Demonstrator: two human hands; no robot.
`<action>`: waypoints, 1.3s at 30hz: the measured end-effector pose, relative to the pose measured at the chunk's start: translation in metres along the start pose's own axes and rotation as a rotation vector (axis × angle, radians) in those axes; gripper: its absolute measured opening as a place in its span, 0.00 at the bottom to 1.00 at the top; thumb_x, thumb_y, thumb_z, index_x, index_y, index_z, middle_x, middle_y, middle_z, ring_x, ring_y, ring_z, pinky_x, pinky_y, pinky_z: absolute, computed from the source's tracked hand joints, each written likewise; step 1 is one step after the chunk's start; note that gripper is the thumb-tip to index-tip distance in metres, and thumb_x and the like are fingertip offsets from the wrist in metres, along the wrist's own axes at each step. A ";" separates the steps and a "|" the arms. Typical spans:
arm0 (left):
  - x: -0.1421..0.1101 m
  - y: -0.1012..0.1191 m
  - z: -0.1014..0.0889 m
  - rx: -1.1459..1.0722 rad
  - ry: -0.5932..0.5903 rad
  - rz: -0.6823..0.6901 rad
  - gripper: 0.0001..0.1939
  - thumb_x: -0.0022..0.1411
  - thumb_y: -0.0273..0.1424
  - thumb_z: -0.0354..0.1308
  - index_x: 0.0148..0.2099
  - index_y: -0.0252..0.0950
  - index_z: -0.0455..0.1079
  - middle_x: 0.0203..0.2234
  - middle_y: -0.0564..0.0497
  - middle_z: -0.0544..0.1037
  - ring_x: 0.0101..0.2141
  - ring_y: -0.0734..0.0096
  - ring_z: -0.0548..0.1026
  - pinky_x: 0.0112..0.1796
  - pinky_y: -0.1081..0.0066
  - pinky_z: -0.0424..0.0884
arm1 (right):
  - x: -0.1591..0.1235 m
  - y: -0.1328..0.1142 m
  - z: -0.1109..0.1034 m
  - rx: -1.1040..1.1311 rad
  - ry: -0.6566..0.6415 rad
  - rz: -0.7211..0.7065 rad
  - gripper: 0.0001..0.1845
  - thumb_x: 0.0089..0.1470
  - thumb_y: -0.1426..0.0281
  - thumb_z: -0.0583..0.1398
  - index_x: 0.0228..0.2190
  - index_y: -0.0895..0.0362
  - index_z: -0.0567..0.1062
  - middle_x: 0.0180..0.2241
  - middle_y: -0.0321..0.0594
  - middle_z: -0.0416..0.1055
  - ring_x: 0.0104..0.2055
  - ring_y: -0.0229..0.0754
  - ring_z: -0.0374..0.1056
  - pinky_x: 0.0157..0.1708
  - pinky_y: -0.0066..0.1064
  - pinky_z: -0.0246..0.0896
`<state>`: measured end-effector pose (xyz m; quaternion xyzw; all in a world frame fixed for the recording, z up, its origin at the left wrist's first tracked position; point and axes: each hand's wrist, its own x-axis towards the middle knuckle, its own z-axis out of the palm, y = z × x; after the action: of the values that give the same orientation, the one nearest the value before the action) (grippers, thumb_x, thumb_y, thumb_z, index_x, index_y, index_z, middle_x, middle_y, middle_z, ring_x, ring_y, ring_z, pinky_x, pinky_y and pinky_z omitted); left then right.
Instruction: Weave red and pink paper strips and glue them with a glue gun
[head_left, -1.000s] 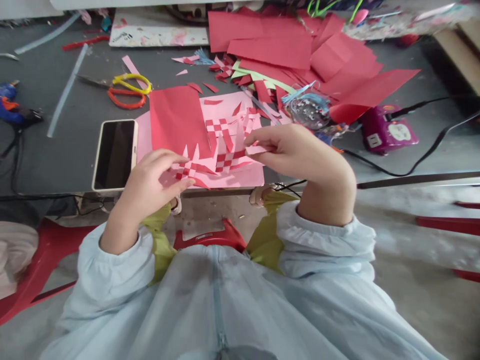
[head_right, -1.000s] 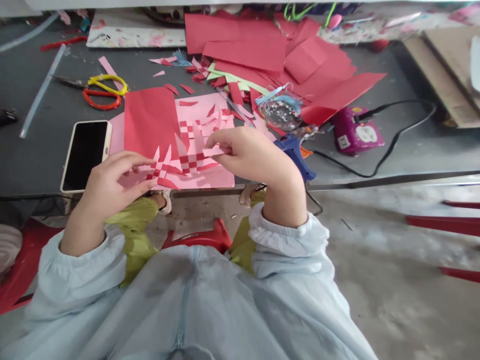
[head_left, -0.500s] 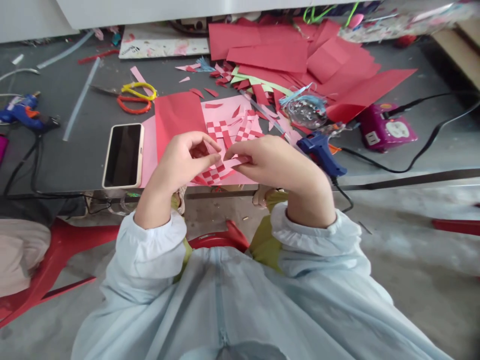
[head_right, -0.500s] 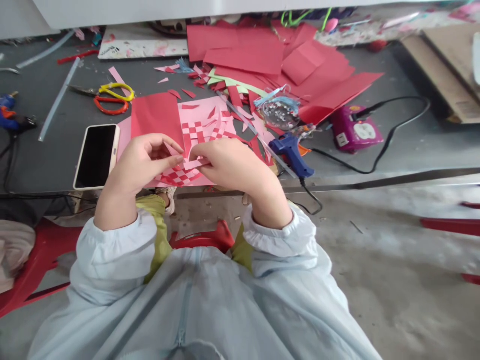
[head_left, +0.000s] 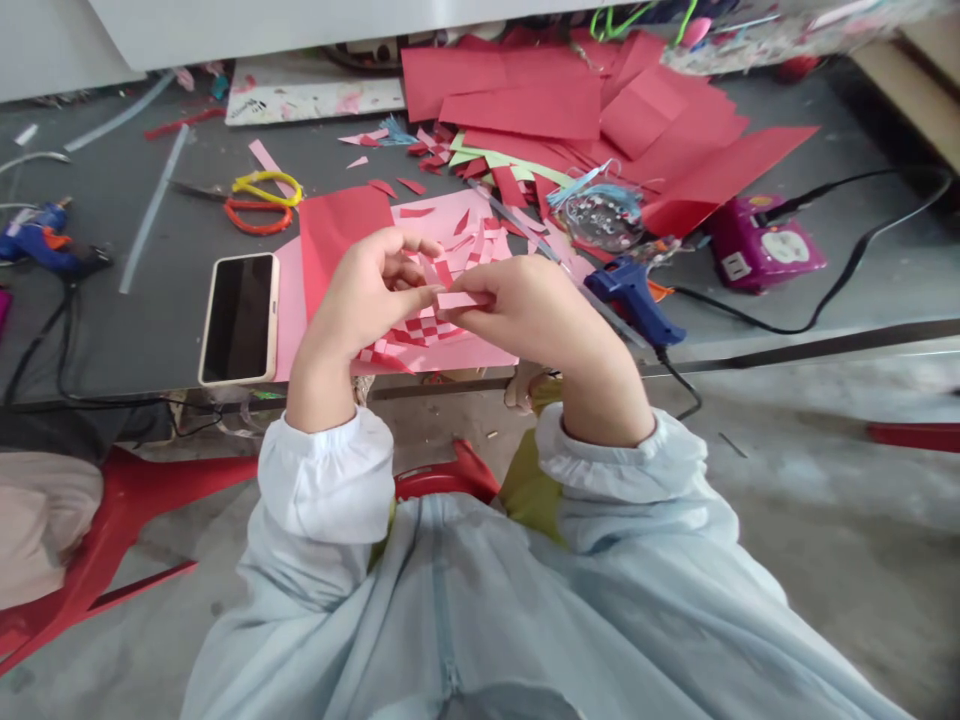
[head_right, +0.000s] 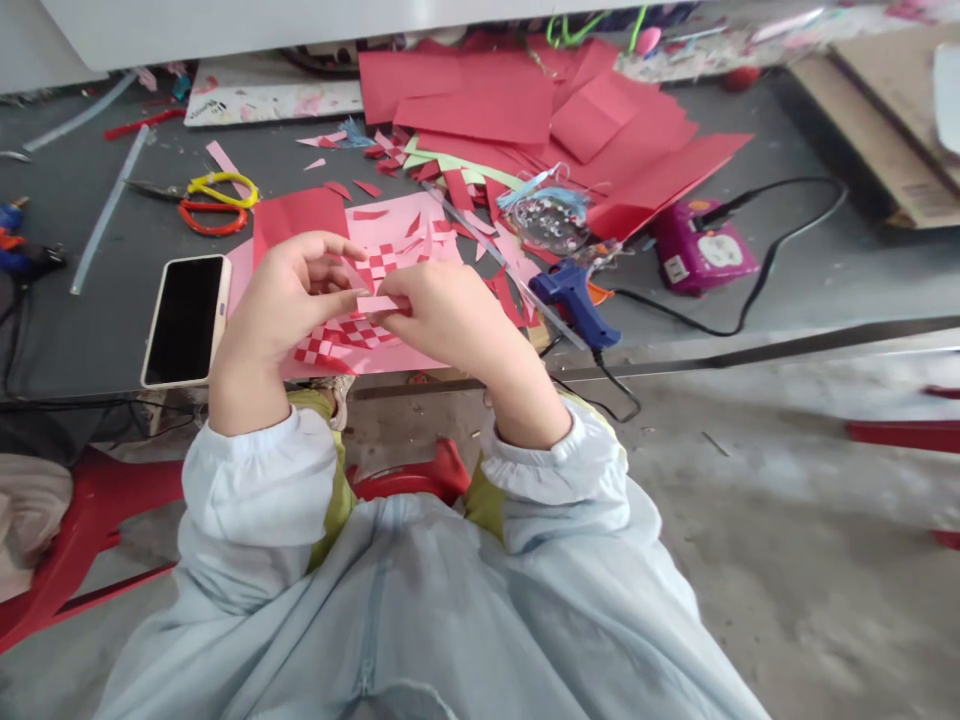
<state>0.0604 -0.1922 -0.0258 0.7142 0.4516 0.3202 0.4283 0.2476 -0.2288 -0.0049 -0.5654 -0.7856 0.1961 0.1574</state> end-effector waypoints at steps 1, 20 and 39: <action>0.002 -0.001 0.002 0.024 0.026 0.014 0.16 0.60 0.24 0.66 0.49 0.41 0.71 0.30 0.55 0.79 0.34 0.67 0.81 0.35 0.66 0.79 | 0.001 0.001 0.001 0.004 0.007 0.015 0.13 0.55 0.69 0.60 0.20 0.55 0.68 0.19 0.33 0.57 0.24 0.36 0.48 0.29 0.33 0.46; -0.019 -0.020 -0.040 0.525 0.313 -0.144 0.04 0.56 0.32 0.67 0.35 0.41 0.75 0.27 0.53 0.81 0.29 0.64 0.76 0.37 0.60 0.74 | 0.016 0.021 0.024 0.035 0.225 0.277 0.19 0.59 0.64 0.58 0.49 0.59 0.76 0.35 0.47 0.76 0.38 0.50 0.71 0.39 0.39 0.62; -0.026 0.027 -0.020 0.312 0.071 -0.267 0.08 0.59 0.34 0.68 0.41 0.39 0.79 0.33 0.52 0.83 0.32 0.69 0.77 0.34 0.70 0.71 | 0.013 0.004 0.025 0.493 -0.060 -0.050 0.11 0.57 0.74 0.52 0.35 0.58 0.74 0.28 0.36 0.70 0.31 0.37 0.63 0.34 0.31 0.55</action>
<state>0.0435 -0.2158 0.0050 0.6938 0.6013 0.2118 0.3350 0.2348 -0.2183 -0.0284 -0.4843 -0.7320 0.3944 0.2721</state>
